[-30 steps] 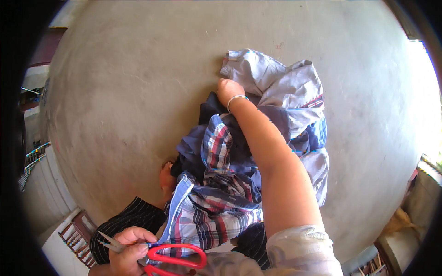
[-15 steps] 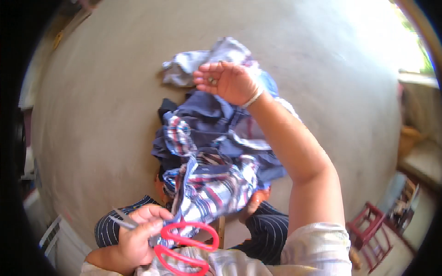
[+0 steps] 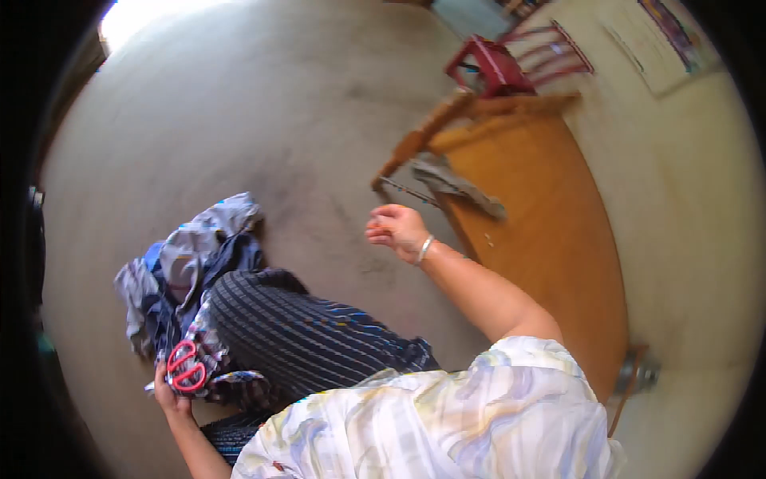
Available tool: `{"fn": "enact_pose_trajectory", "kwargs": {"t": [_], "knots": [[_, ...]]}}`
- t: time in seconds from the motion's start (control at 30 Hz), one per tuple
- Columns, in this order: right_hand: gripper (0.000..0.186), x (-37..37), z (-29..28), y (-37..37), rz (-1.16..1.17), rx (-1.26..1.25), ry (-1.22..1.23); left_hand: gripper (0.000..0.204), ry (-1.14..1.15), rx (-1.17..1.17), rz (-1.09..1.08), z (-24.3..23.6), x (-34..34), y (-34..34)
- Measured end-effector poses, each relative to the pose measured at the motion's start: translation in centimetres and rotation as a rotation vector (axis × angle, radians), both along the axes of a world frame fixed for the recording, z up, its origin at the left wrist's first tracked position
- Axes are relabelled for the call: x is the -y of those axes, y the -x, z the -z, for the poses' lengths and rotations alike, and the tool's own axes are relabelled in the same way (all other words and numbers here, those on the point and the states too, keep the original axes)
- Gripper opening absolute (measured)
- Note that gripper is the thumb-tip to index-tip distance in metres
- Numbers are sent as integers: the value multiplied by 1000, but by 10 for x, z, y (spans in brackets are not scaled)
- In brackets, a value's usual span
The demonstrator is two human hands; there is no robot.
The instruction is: Cutting strips of fabric from old shirts using scissors for recycling.
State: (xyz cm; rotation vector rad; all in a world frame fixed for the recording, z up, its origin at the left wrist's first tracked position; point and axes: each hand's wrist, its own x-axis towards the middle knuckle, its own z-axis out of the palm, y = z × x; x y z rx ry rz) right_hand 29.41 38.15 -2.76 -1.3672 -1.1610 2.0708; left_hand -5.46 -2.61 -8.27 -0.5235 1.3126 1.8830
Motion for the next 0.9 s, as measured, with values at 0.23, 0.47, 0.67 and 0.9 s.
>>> {"fn": "enact_pose_trajectory", "kwargs": {"t": [0.23,0.47,0.67,0.9], "knots": [[10,-44,15,-243,770,557,-289,23,63,79,133,21,17,-9],[16,-71,28,-296,564,489,34,29,90,41,43,-2,40,-36],[6,-94,-14,-248,517,384,-83,30,-2,-26,-61,-71,38,-48],[14,-73,-85,14,-209,-183,-307,22,-56,-867,-247,-238,129,-60]]}}
